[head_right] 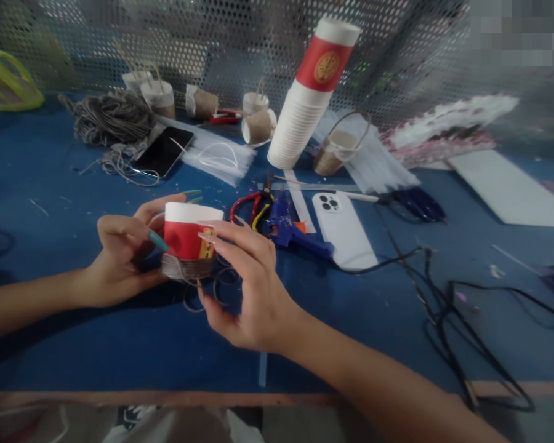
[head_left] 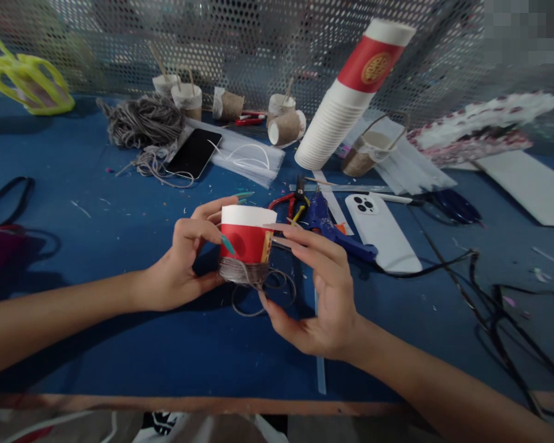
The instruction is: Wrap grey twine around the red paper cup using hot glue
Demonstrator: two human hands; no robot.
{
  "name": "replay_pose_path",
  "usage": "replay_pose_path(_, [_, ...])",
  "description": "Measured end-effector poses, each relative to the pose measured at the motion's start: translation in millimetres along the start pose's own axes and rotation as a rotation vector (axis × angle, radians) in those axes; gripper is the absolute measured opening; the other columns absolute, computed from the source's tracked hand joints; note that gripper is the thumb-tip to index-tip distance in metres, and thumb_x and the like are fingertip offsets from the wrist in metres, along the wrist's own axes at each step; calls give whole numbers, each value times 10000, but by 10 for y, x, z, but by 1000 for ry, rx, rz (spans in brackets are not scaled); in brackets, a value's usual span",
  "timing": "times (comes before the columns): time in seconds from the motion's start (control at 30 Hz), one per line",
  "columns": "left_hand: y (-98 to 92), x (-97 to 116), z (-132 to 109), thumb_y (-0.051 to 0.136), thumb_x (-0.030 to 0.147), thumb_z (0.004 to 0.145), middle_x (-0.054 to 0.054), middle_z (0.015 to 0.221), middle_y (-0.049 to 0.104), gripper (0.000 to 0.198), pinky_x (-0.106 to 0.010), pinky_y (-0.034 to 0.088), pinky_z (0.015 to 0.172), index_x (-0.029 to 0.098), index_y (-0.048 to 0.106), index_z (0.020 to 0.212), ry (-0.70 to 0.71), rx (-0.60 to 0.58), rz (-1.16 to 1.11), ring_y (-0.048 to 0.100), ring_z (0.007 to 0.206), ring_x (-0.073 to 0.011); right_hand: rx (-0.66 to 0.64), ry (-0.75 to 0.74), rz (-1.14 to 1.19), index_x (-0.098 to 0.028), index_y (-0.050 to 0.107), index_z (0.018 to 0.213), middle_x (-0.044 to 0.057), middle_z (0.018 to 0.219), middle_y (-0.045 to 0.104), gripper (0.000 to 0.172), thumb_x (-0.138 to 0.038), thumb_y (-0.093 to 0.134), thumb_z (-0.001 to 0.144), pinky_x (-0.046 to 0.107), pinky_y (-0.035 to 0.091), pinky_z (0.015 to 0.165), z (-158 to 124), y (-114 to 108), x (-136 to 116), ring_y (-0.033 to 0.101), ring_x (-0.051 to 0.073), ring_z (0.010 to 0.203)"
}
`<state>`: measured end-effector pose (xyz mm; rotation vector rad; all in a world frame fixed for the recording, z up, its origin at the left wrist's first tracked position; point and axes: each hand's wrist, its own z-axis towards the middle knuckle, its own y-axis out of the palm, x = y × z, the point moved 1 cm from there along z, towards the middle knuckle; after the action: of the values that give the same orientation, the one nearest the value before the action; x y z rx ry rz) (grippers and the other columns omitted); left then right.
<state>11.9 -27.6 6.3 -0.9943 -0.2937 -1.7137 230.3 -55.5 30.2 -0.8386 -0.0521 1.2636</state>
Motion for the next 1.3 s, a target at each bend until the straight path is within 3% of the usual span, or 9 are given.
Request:
replay_pose_path(0.2, [28,-48,-29,692,43,758,-129,1490,306,653,-556,454,1110,296,293,1208,-48,55,33,310,1456,-324,78,-18,-85,-85,408,1306,158,1146,494,701,-108,684,662,471,533,900,-51,23,-22,519,288,1101])
replay_pose_path(0.37, [47,-29,-28,700,73,765,-141,1443,329,654,-582,463,1095,282,287,1227,-136,38,45,392,1401,-319,-4,100,23,-135,420,1188,119,1006,538,496,-24,561,726,412,538,782,-67,12,-51,579,239,954])
replay_pose_path(0.6, [57,-11,1,728,87,746,-136,1405,337,714,-521,458,1124,270,300,1287,-174,63,15,495,1312,-285,-80,281,73,-182,473,1038,61,900,575,259,-34,449,827,329,498,710,-79,-53,-80,594,170,809])
replay_pose_path(0.73, [51,1,12,741,69,725,-111,1348,396,772,-510,472,1111,293,297,1315,-150,53,22,518,1289,-277,-190,520,393,-210,486,990,4,801,608,210,-58,388,884,265,467,632,-66,-50,-79,599,119,699])
replay_pose_path(0.9, [45,-4,4,747,58,714,-120,1334,387,825,-506,456,1122,281,275,1353,-162,61,14,514,1297,-279,-170,877,975,-199,461,964,-21,708,585,174,-144,487,802,267,455,580,45,-76,-73,577,119,629])
replay_pose_path(1.0, [48,-4,6,764,70,705,-121,1330,382,820,-513,462,1112,280,290,1341,-181,59,-5,511,1301,-291,-188,1012,1144,-205,439,966,-63,612,542,187,-277,546,831,267,451,515,94,-85,-71,498,92,484])
replay_pose_path(1.17, [41,1,-1,763,54,690,-96,1352,384,845,-528,437,1131,315,273,1327,-204,72,-9,496,1311,-274,-213,1054,1045,-229,425,978,-148,518,446,363,-254,724,775,155,337,376,84,-65,-47,365,29,355])
replay_pose_path(1.3, [27,7,0,749,44,691,-99,1357,386,849,-522,430,1139,309,268,1339,-212,45,-20,476,1327,-281,-240,1038,968,-209,478,845,-124,500,446,226,-299,683,820,150,322,361,83,-73,-14,355,26,358])
